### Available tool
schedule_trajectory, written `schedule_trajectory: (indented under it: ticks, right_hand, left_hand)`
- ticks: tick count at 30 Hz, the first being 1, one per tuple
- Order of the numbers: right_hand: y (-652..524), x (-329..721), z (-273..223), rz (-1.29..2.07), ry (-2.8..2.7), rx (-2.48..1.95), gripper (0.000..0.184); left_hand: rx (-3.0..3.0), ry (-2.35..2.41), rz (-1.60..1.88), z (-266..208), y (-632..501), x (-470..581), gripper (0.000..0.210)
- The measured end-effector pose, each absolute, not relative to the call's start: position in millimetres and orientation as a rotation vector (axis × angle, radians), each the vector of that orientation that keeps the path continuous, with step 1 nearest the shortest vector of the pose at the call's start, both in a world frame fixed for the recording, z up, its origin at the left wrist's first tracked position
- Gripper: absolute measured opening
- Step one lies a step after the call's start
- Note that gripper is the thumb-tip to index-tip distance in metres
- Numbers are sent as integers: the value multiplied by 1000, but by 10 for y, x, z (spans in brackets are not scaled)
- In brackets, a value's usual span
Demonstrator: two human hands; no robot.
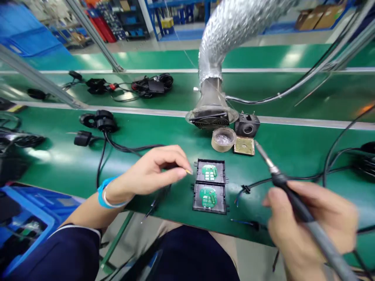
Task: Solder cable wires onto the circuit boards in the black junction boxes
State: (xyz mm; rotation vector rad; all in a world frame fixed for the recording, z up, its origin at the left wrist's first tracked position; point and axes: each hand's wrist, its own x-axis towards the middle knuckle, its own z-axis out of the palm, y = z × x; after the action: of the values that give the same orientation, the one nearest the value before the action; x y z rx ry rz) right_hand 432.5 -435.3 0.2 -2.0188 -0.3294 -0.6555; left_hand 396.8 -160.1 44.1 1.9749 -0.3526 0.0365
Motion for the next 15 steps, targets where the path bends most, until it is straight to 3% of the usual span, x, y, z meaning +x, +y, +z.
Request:
schedule_trajectory:
  ticks: [6,10,13,15]
  right_hand:
    - [-3716,3960,-10,-602,-442,-1695,21]
    - [-3625,4002,-132,-628,-452,-1688,31]
    - [-3576,4072,-213,-637,-468,-1715,31]
    - [-3531,4115,-246,-665,-465,-1741,29]
  left_hand:
    - [1754,-327,-22,322,-2003,3931,12]
    - [1606,-215,-176,138,-2040,4013,24]
    - [1527,-80,-380,65,-2007,4041,35]
    - [1656,-76,-340,35,-1988,4041,34]
